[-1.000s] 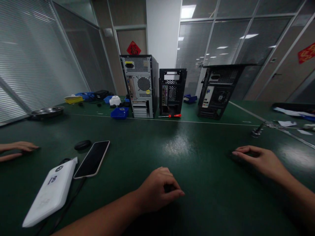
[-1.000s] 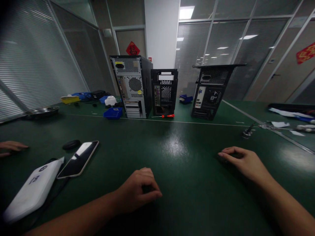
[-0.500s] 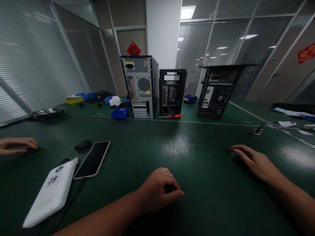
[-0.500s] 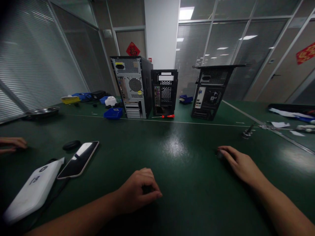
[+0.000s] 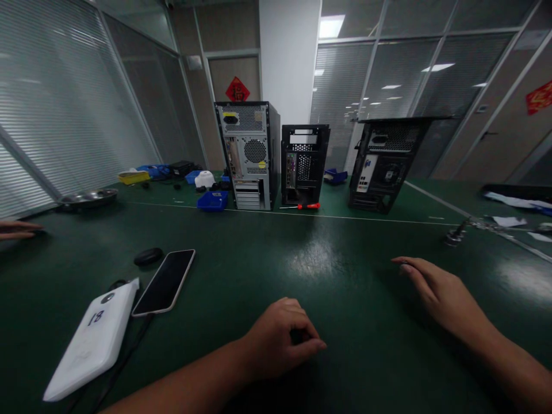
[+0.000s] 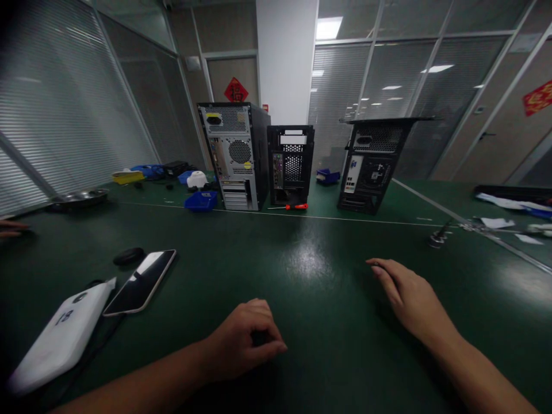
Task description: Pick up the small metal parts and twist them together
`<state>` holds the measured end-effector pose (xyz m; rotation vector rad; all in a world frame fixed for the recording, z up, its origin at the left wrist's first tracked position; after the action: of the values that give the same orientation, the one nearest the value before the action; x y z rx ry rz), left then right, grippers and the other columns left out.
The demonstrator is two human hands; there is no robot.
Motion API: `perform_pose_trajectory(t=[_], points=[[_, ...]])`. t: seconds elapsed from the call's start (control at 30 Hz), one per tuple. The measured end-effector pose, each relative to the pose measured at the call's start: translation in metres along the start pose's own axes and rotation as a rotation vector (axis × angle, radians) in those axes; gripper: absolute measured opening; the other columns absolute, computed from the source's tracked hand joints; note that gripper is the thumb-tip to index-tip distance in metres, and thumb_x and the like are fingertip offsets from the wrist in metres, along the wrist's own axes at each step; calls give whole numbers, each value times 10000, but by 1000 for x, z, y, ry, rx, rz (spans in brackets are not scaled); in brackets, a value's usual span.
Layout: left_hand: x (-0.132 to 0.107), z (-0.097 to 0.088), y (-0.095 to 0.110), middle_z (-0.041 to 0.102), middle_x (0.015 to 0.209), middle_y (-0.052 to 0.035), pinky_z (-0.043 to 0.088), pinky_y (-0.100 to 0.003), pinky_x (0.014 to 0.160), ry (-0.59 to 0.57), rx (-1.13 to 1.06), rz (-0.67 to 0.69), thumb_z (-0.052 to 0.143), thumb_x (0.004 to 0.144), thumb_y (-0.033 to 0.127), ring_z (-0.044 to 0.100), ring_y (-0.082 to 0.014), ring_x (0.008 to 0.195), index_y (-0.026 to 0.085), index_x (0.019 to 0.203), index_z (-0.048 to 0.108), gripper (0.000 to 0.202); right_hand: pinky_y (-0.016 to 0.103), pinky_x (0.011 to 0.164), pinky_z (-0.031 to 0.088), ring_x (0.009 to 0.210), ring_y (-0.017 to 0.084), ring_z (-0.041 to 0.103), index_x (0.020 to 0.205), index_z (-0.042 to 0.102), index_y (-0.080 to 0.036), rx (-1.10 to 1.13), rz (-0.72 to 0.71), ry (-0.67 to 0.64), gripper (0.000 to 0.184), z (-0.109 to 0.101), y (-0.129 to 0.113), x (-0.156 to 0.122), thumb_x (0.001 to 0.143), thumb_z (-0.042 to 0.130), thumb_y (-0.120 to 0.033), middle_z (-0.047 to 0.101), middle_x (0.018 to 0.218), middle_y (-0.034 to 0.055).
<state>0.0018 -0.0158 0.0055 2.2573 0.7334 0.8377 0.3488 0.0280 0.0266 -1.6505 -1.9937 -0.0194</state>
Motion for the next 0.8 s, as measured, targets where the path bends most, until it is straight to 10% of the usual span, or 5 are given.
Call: perform_pose_trajectory(t=[0.33, 0.8], points=[[-2, 1, 5, 669, 805, -21, 384, -309, 763, -94, 63, 16, 662, 932, 316, 575, -177, 787, 188, 947, 703, 136, 291, 675, 531, 779, 159, 645, 1085, 588, -226, 82, -498, -77, 217, 29, -162, -48, 875, 591, -283, 671, 888, 40], [-3, 2, 7, 653, 835, -18, 373, -308, 754, -86, 84, 0, 644, 900, 259, 556, -174, 791, 185, 915, 625, 78, 272, 612, 385, 683, 124, 543, 923, 563, -209, 102, -753, -84, 94, 31, -172, -50, 904, 614, -285, 640, 778, -2]])
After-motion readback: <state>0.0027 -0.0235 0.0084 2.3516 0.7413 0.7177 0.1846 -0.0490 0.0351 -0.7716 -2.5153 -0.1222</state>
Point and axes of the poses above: each hand's wrist, its own x-axis towards the middle knuckle, its own z-axis out of the palm, y = z × x, the point moved 3 cm from there along x, towards the middle knuckle
